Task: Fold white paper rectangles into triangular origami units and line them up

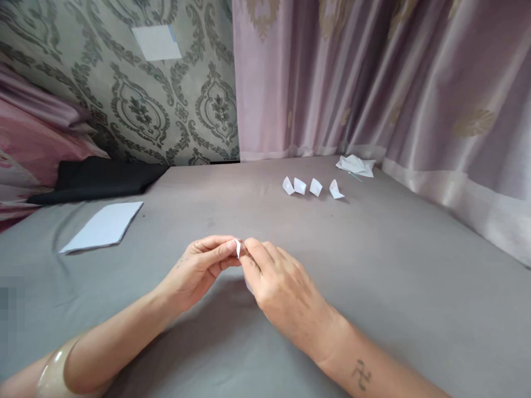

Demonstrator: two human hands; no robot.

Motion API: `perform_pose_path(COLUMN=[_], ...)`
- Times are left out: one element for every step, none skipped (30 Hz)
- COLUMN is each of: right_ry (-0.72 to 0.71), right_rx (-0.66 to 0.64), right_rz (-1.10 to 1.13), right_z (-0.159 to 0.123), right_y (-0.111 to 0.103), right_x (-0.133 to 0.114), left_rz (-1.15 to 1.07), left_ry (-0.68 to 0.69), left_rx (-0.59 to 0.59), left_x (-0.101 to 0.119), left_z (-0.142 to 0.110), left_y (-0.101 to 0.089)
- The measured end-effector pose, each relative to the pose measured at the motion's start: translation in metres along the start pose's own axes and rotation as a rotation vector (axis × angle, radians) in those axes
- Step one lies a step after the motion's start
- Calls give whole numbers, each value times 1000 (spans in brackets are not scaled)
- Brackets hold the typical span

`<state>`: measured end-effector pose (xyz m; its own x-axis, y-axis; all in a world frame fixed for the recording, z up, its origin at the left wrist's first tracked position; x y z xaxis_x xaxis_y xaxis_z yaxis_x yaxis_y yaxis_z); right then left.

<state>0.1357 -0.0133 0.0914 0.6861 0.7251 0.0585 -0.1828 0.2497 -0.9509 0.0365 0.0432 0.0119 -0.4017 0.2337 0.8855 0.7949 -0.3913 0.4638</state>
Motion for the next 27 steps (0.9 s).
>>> perform_pose_path(right_ry=[1,-3,-9,-13,-14,-10,1,25,62,109,160,210,252,281,304,326,350,373,394,409,420,429,440,452,463,473,484], right_rx=[1,4,13,30,57,90,127,163,186,198,196,182,161,139,122,113,106,98,89,79,63,49,40,38,40,45,60], right_rz=[43,95,154,218,286,361,444,533,622,705,776,836,882,917,943,963,984,1011,1046,1086,1125,1156,1175,1181,1177,1168,1152], right_z=[0,-1,-2,-3,-4,-5,-6,-7,-8,-8,-8,-7,-6,-5,-4,-3,-3,-3,-3,-3,-3,-3,-3,-4,-5,-6,-7], right_y=[-1,-2,-3,-5,-7,-10,-12,-14,-14,-12,-8,-4,1,6,9,13,16,19,22,25,27,29,30,30,30,30,30], right_x=[1,2,4,5,8,10,14,19,24,29,34,37,39,39,39,39,40,40,41,41,41,42,42,43,44,45,45], left_rz=[-3,-8,-14,-23,-33,-43,-53,-61,-65,-65,-60,-48,-30,-5,26,61,95,125,148,160,164,162,156,150,145,142,140], left_ry=[5,13,19,26,31,36,39,39,38,35,34,36,41,46,52,58,63,68,74,79,81,78,74,69,67,66,65], left_rx=[3,4,4,3,0,-4,-9,-15,-22,-30,-37,-44,-52,-59,-63,-59,-50,-37,-24,-15,-11,-11,-10,-6,1,10,19], left_x=[1,1,2,3,3,4,5,5,5,5,5,5,5,5,5,5,5,6,7,8,8,8,8,8,8,8,8], left_z=[0,0,0,0,-1,-1,-1,-1,-1,-1,-2,-2,-3,-3,-4,-4,-5,-5,-6,-6,-7,-7,-7,-7,-7,-7,-7], left_y=[0,1,2,2,3,5,6,7,9,10,11,12,14,15,16,17,18,18,18,18,19,20,20,20,19,18,17])
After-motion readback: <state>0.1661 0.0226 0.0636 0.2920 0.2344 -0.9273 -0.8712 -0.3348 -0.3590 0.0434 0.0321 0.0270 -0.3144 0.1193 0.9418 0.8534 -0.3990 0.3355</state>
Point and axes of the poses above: each hand's wrist, its own z-axis towards the middle knuckle, its own y-axis out of the palm, x = y × z, the point moved 9 cm from there along z, towards the middle knuckle, and after that the axes turned 15 degrees about -x, right-handed, at the moved point
